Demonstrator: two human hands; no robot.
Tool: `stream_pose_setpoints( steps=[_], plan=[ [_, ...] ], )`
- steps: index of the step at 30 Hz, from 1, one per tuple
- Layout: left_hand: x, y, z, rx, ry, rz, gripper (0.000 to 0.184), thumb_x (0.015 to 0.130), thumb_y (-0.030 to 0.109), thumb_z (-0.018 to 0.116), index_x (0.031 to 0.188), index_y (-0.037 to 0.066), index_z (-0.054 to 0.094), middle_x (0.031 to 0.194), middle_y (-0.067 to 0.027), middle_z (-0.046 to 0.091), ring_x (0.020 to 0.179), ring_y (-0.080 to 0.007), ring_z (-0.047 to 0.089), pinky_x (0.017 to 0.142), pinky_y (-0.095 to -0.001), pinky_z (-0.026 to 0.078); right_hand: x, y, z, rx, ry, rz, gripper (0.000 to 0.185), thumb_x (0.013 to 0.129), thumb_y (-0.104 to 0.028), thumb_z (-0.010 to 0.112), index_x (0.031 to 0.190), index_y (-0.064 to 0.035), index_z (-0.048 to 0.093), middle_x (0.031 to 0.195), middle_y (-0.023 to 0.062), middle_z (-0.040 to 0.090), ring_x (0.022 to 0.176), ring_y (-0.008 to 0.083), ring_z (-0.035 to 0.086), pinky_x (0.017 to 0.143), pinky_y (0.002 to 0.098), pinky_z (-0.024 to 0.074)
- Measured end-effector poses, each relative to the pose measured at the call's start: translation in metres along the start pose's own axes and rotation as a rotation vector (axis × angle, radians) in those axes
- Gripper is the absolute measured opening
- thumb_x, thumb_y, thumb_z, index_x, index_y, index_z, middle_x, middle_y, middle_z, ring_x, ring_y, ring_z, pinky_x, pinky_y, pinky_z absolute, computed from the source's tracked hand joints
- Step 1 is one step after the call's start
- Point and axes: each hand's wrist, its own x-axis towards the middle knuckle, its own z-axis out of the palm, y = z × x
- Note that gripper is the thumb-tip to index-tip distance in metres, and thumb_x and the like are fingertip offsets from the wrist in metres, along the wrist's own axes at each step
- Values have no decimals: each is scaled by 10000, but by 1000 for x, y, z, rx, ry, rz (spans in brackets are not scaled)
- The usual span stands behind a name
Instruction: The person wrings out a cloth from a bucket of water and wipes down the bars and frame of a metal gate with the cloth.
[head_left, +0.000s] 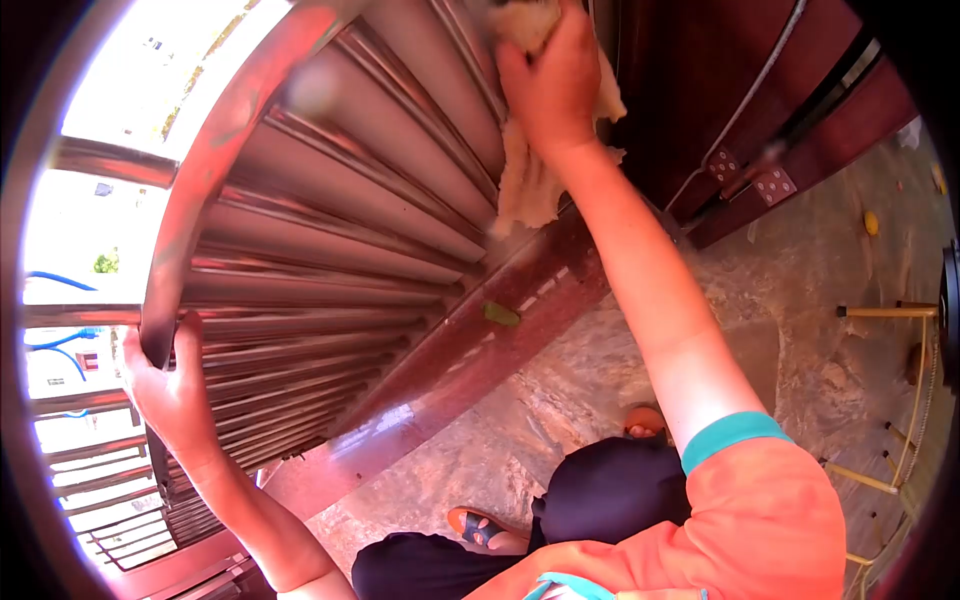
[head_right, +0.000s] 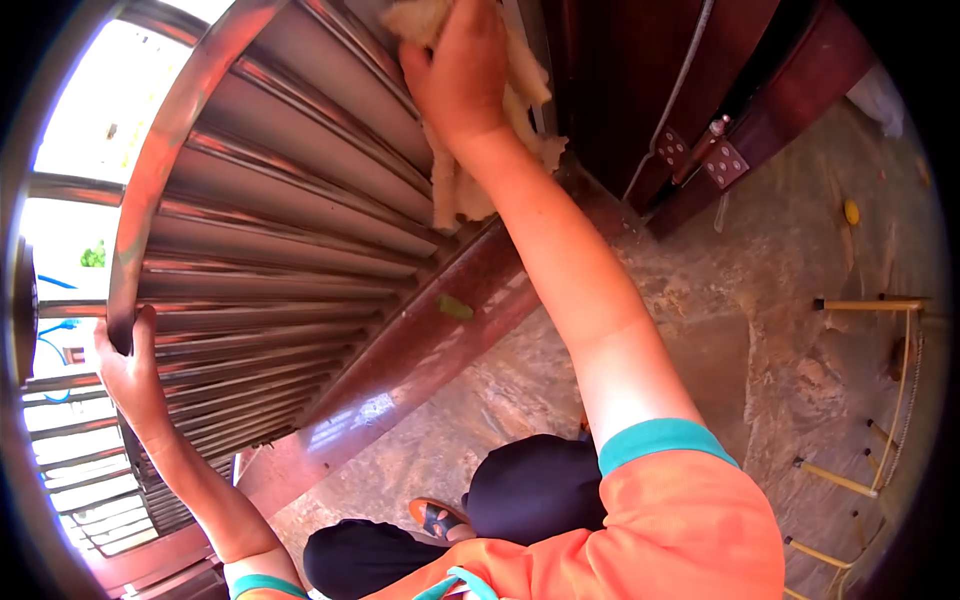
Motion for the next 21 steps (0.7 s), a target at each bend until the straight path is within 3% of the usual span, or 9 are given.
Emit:
stream_pose_setpoints(
  steps=[1, 4, 8, 11, 14, 18, 21],
  plan=[
    [0, 5, -2, -48, -58, -59, 413, 747, 275, 665, 927, -74, 539, 860, -166, 542, 809, -274, 494, 786, -351, 381, -14, 6, -1, 6, -45, 67, 550, 677, -113, 635, 1162, 17, 409, 1074, 219, 512, 1005, 366, 503, 851, 388, 405],
    [-1, 5, -1, -15, -43, -90, 386, 752, 265, 663, 915, -61, 536, 857, -156, 541, 804, -259, 489, 776, -344, 382, -70, 47, -1, 48, -80, 111, 534, 665, -101, 640, 1134, 28, 420, 1081, 236, 475, 1015, 407, 453, 879, 431, 375],
    [-2, -4, 2, -77, -54, -52, 395, 793, 277, 639, 965, -59, 525, 819, -103, 551, 755, -201, 484, 744, -300, 395, -149, 100, -10, 38, -247, 313, 531, 680, -66, 622, 1159, 31, 416, 1102, 233, 470, 1038, 405, 446, 909, 422, 362],
    [-2, 1, 7, -107, 28, -41, 335, 750, 241, 651, 890, -43, 542, 740, -137, 543, 689, -266, 504, 700, -363, 412, -200, 135, -17, -50, -370, 399, 515, 688, -51, 613, 1155, 39, 416, 1102, 237, 468, 1041, 401, 444, 911, 419, 360],
    [-2, -4, 8, 102, 44, -21, 379, 758, 269, 643, 936, -50, 544, 783, -135, 561, 728, -225, 507, 708, -329, 417, -225, 155, -17, -136, -421, 403, 513, 691, -41, 611, 1155, 49, 412, 1086, 243, 477, 1025, 396, 456, 908, 417, 364],
    [-2, -5, 10, 191, 109, 33, 433, 736, 328, 631, 932, -50, 549, 827, -188, 571, 756, -310, 542, 722, -386, 422, -216, 147, -26, -147, -581, 597, 481, 704, -31, 609, 1138, 57, 421, 1064, 240, 503, 990, 378, 492, 890, 411, 383],
    [0, -3, 10, 248, 133, 30, 466, 683, 336, 642, 916, -58, 555, 829, -215, 580, 804, -360, 546, 750, -418, 420, -168, 79, -58, 202, -515, 705, 473, 723, -36, 612, 1149, 57, 427, 1090, 237, 514, 1022, 363, 504, 900, 391, 393]
  ],
)
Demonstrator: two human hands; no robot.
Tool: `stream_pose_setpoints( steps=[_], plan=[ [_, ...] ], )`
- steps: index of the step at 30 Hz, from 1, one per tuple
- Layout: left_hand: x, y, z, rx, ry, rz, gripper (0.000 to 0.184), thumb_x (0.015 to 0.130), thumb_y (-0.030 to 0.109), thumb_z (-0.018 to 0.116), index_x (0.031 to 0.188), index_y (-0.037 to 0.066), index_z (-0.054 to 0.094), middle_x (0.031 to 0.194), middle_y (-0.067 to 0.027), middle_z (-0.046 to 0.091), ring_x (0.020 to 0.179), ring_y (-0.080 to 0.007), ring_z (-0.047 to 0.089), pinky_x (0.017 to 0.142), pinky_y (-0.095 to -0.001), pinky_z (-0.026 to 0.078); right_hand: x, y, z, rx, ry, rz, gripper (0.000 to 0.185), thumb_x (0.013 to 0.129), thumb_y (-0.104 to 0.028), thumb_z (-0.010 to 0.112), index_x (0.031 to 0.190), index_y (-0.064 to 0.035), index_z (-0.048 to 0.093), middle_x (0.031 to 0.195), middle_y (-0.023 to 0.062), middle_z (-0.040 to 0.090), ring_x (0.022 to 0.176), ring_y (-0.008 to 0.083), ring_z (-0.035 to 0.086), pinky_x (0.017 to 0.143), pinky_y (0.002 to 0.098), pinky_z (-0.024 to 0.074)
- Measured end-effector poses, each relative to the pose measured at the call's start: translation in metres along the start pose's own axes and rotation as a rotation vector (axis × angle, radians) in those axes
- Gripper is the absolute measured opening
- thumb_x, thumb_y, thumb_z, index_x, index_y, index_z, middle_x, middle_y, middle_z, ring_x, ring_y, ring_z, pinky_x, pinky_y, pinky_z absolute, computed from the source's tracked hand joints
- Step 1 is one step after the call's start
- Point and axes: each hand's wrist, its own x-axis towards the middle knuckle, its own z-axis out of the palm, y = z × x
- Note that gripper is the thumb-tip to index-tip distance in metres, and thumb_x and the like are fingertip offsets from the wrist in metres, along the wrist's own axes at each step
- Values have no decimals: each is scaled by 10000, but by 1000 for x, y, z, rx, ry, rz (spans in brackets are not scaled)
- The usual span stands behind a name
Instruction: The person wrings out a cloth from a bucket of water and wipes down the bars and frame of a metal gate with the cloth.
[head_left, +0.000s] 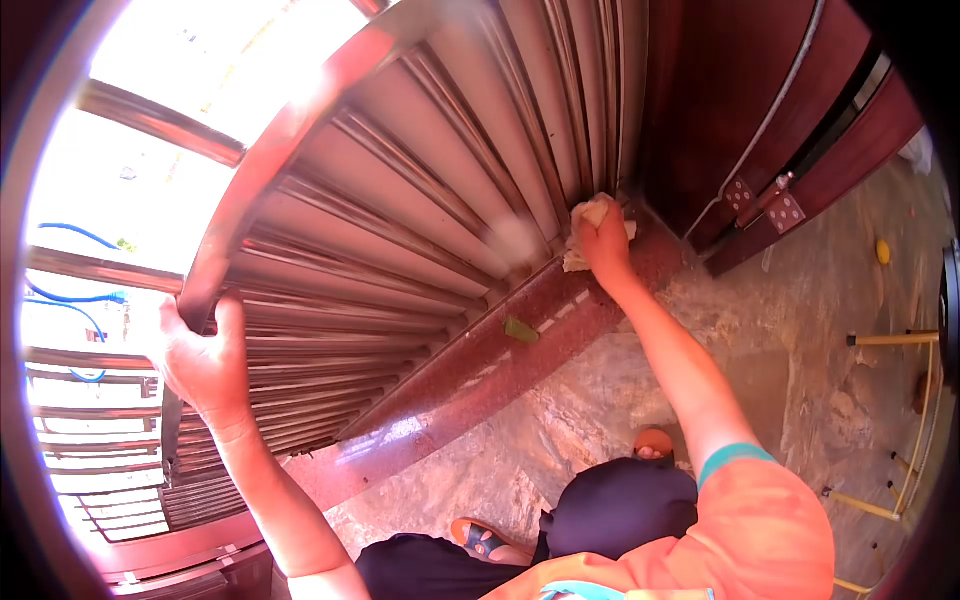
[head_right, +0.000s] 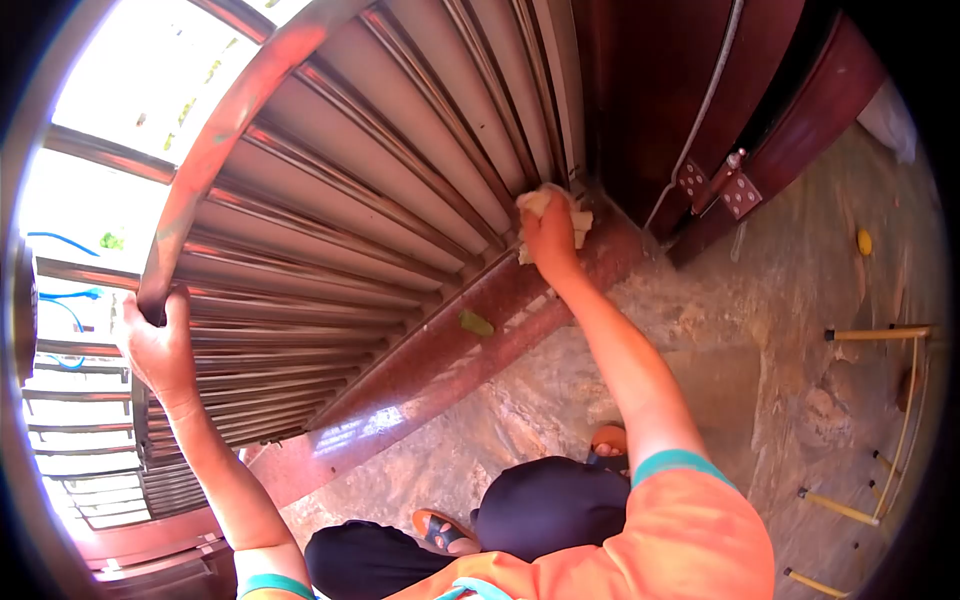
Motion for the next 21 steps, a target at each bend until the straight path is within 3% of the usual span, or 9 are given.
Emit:
stream_pose_setpoints(
  steps=[3, 4, 7, 9, 12, 15, 16, 17, 21],
  plan=[
    [0, 5, -5, -40, -54, -40, 484, 701, 349, 641, 945, -61, 555, 841, -206, 586, 805, -331, 554, 759, -390, 421, 4, -58, 1, 15, 27, -464, 580, 720, -69, 657, 1217, 53, 384, 1186, 239, 470, 1112, 366, 466, 953, 378, 367],
    [1, 8, -8, -64, -106, -61, 502, 725, 366, 631, 979, -60, 553, 862, -203, 589, 814, -318, 557, 767, -376, 421, 12, -90, 0, 21, 81, -596, 552, 764, -89, 622, 1243, 26, 371, 1176, 166, 503, 1101, 243, 493, 936, 322, 376],
    [2, 0, -8, -168, -153, -44, 490, 741, 364, 644, 971, -60, 555, 844, -170, 588, 777, -258, 546, 760, -338, 421, 51, -180, 6, -30, 57, -763, 646, 660, -140, 696, 1195, 42, 382, 1127, 234, 461, 1055, 404, 440, 917, 434, 356],
    [2, -1, -8, -208, -154, -43, 465, 758, 352, 656, 963, -54, 558, 820, -125, 571, 753, -206, 515, 750, -307, 414, 67, -229, 20, 82, 423, -1002, 473, 752, -116, 570, 1156, 55, 396, 1003, 241, 490, 952, 402, 465, 862, 444, 369],
    [1, -4, -8, -277, -153, -41, 464, 770, 339, 661, 984, -56, 544, 826, -96, 565, 768, -180, 501, 764, -288, 402, 96, -206, 49, -131, 616, -1074, 471, 766, -126, 565, 1165, 52, 391, 1021, 241, 478, 965, 398, 459, 883, 442, 351],
    [0, 5, -12, -383, -192, -144, 413, 761, 273, 668, 973, -63, 555, 839, -105, 591, 767, -175, 520, 760, -284, 409, 65, -187, 45, -77, 465, -866, 451, 784, -133, 558, 1158, 54, 390, 1041, 248, 465, 964, 394, 463, 875, 444, 354],
    [0, 3, -11, -370, -179, -135, 402, 767, 255, 666, 982, -64, 548, 835, -88, 584, 763, -158, 508, 752, -270, 405, 62, -169, 47, -138, 440, -815, 633, 671, -75, 655, 1221, 29, 358, 1111, 234, 473, 1039, 396, 458, 900, 418, 369],
    [1, 4, -11, -404, -201, -151, 370, 769, 229, 664, 968, -61, 548, 824, -81, 584, 761, -151, 509, 750, -262, 406, 57, -149, 48, -159, 416, -776, 641, 663, -72, 653, 1219, 33, 353, 1116, 239, 464, 1049, 400, 448, 909, 416, 361],
    [-1, -5, -5, -375, -184, -112, 399, 789, 300, 646, 982, -36, 554, 840, -75, 582, 786, -153, 516, 774, -266, 399, 30, -47, 54, -232, 300, -601, 618, 665, -67, 639, 1201, 47, 353, 1122, 251, 440, 1066, 412, 425, 925, 415, 345]
  ],
)
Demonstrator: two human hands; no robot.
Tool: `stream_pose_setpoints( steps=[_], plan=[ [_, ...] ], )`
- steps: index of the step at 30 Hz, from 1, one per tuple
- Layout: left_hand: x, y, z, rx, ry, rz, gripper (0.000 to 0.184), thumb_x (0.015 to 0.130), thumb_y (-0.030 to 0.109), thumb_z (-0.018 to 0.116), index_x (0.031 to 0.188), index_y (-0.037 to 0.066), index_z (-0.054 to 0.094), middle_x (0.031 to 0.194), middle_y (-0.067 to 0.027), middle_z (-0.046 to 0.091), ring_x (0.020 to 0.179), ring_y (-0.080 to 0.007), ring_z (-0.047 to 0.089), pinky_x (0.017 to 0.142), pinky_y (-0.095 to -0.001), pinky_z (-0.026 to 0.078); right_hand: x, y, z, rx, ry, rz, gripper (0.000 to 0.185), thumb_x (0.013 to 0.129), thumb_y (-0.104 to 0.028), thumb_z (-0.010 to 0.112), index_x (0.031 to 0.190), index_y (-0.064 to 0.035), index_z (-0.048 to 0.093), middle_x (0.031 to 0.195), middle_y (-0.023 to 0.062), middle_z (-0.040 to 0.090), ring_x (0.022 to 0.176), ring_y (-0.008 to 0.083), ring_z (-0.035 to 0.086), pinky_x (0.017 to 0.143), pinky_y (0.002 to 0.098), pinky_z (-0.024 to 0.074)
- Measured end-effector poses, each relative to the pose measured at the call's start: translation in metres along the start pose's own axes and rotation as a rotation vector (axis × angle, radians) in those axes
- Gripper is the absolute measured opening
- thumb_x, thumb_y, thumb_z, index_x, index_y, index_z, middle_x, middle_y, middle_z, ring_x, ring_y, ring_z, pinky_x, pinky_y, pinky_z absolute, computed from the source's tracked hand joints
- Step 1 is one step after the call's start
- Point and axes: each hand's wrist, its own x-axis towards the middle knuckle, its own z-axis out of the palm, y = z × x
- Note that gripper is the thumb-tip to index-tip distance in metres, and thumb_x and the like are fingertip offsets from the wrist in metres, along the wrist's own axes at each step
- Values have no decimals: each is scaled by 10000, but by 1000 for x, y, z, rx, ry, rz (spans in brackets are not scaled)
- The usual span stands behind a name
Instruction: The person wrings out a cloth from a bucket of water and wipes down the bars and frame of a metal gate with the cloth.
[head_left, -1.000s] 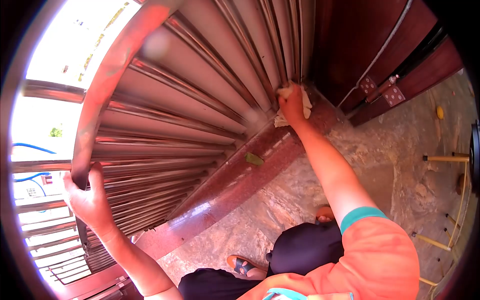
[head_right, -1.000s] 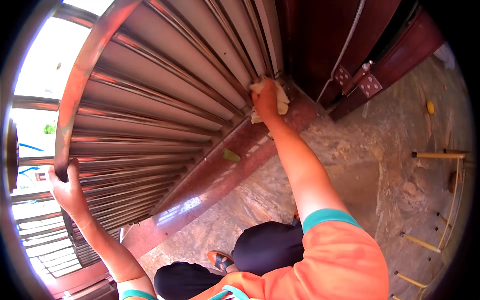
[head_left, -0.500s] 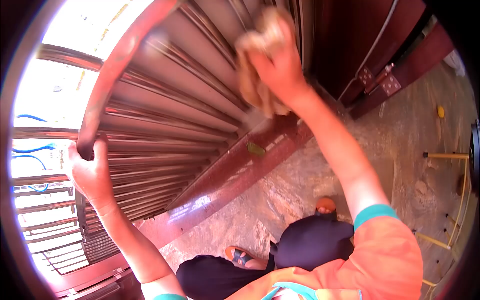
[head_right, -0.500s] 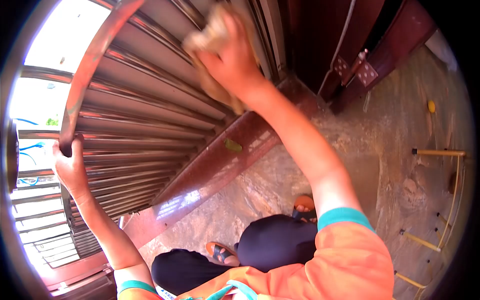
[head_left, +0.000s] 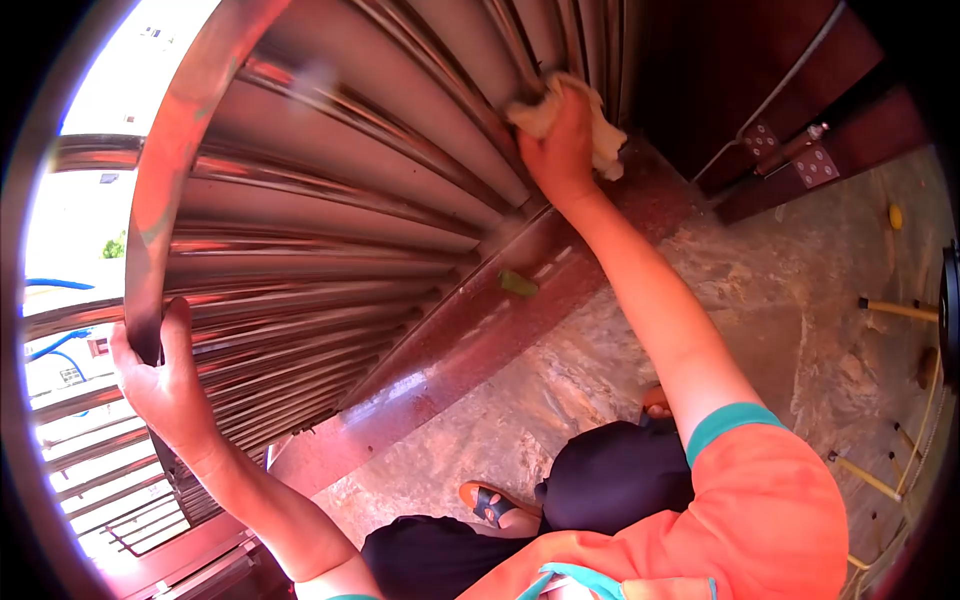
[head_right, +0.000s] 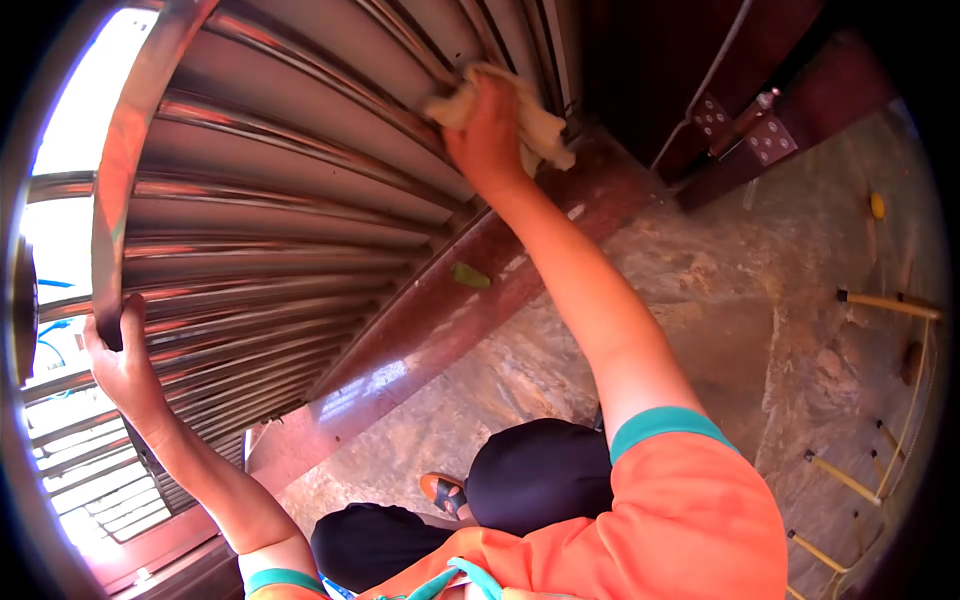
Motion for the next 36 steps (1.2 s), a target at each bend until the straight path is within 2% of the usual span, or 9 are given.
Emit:
stream_pose_setpoints(
  steps=[9, 12, 16, 20, 23, 26, 29, 31, 36],
  plan=[
    [-1, 0, 5, 13, 67, 56, 340, 787, 259, 630, 935, -39, 561, 807, -92, 605, 733, -174, 541, 728, -294, 428, -113, 89, 4, -27, -301, 326, 560, 672, -12, 637, 1167, 48, 383, 1114, 254, 436, 1054, 415, 419, 919, 419, 337],
    [-1, 7, 4, 256, 94, 90, 379, 773, 293, 636, 933, -43, 562, 782, -120, 598, 702, -201, 546, 699, -316, 435, -118, 92, 6, -97, -315, 291, 527, 683, -11, 628, 1150, 54, 394, 1111, 251, 448, 1073, 406, 413, 916, 418, 338],
    [-1, 7, 4, 254, 152, 149, 417, 727, 334, 643, 913, -33, 574, 784, -164, 594, 727, -276, 561, 710, -363, 437, -101, 67, -9, 154, -440, 727, 423, 730, -41, 604, 1110, 58, 448, 1122, 255, 490, 1058, 391, 469, 892, 411, 378],
    [0, 8, 6, 314, 210, 148, 467, 660, 319, 651, 914, -64, 572, 825, -223, 588, 816, -378, 542, 782, -436, 414, -43, -22, -32, 343, -302, 360, 467, 727, -45, 604, 1154, 57, 446, 1137, 257, 489, 1062, 392, 479, 915, 397, 380],
    [1, 13, 0, 235, 102, 92, 439, 676, 317, 657, 885, -61, 587, 809, -206, 598, 792, -345, 564, 764, -408, 432, 39, -90, -38, 350, -161, -44, 564, 688, -123, 647, 1171, 59, 420, 1125, 258, 481, 1078, 415, 436, 938, 438, 346],
    [0, 20, -3, 126, 65, 95, 393, 693, 287, 667, 871, -56, 599, 806, -183, 610, 774, -294, 585, 747, -369, 446, 106, -149, -50, 479, -149, -221, 534, 646, -94, 648, 1102, 47, 408, 1023, 219, 470, 962, 392, 445, 853, 440, 361],
    [0, 16, -3, 73, 43, 74, 350, 721, 245, 681, 889, -52, 599, 788, -132, 616, 737, -224, 573, 734, -337, 442, 124, -153, -21, 440, 241, -434, 444, 776, -109, 555, 1148, 62, 382, 1036, 253, 455, 958, 403, 460, 848, 456, 368],
    [0, 16, -2, -38, 10, 22, 345, 739, 237, 676, 895, -57, 583, 791, -107, 604, 734, -186, 548, 725, -310, 430, 113, -139, -5, 254, 308, -424, 425, 774, -88, 547, 1134, 65, 381, 1031, 252, 454, 957, 406, 459, 837, 457, 376],
    [-1, 18, -2, -47, 0, -66, 360, 756, 214, 657, 944, -71, 544, 799, -71, 574, 745, -136, 503, 738, -256, 406, 57, -100, 13, 153, 161, -210, 653, 637, -75, 650, 1201, 42, 341, 1093, 245, 429, 1035, 426, 406, 902, 458, 332]
  ],
)
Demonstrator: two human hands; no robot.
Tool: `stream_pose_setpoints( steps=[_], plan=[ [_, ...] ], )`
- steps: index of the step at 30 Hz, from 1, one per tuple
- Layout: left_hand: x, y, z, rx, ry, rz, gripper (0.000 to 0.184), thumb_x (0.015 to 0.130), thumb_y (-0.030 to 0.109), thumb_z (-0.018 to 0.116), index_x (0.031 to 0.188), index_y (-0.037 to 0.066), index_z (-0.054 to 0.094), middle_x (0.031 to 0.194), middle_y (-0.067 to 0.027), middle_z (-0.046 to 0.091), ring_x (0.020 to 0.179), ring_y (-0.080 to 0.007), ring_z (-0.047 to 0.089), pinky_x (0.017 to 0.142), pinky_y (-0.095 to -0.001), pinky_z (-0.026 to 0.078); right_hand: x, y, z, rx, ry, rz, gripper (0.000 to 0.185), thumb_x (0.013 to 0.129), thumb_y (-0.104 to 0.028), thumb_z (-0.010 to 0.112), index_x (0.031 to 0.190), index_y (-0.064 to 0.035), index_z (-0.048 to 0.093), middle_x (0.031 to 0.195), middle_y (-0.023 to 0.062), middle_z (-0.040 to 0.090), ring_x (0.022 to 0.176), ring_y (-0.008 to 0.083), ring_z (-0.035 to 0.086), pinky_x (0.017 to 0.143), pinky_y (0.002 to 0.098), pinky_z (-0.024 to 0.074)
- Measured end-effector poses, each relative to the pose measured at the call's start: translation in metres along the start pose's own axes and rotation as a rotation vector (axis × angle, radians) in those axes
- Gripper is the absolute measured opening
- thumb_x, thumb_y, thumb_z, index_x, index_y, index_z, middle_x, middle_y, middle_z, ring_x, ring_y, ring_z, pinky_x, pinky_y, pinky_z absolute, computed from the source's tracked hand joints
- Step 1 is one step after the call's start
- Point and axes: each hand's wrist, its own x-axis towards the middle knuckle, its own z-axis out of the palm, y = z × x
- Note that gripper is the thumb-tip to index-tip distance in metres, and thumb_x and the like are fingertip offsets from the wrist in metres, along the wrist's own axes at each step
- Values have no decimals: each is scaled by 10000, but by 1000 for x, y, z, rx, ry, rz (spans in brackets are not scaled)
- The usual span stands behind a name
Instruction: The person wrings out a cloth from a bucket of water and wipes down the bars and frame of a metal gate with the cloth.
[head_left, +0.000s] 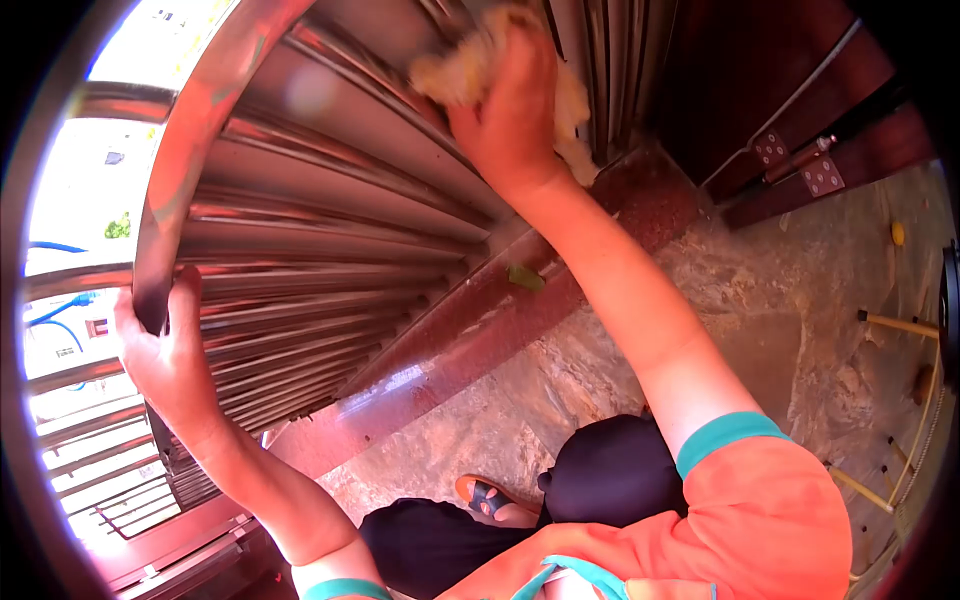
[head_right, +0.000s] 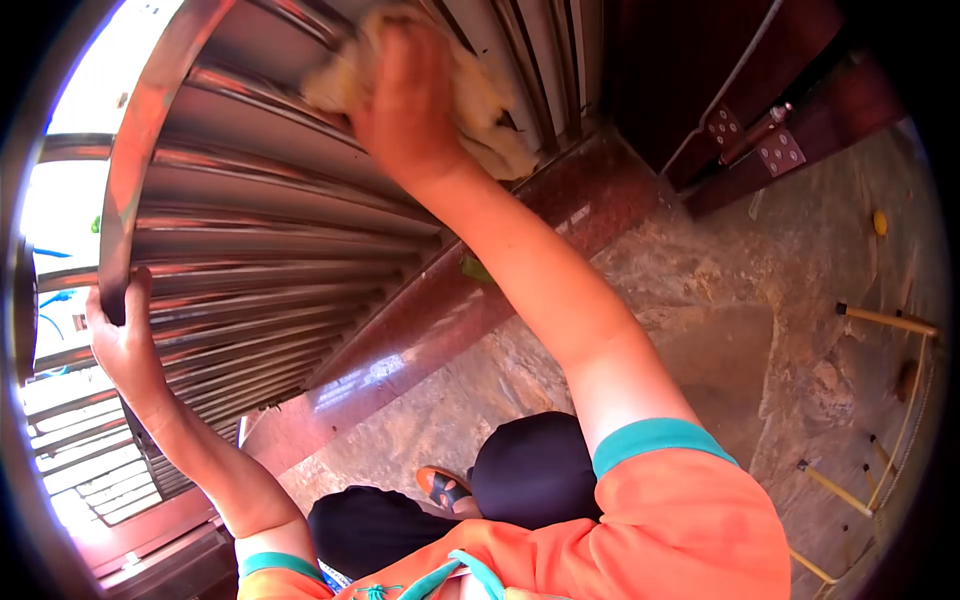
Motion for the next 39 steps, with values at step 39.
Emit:
stream_pose_setpoints(
  steps=[39],
  plan=[
    [0, 4, -1, 86, 26, 93, 334, 732, 229, 670, 860, -65, 579, 770, -118, 604, 718, -191, 561, 703, -302, 440, -78, -16, 2, -34, -191, 106, 550, 594, 59, 579, 1111, 55, 392, 1048, 258, 427, 940, 425, 430, 829, 486, 359]
  ],
)
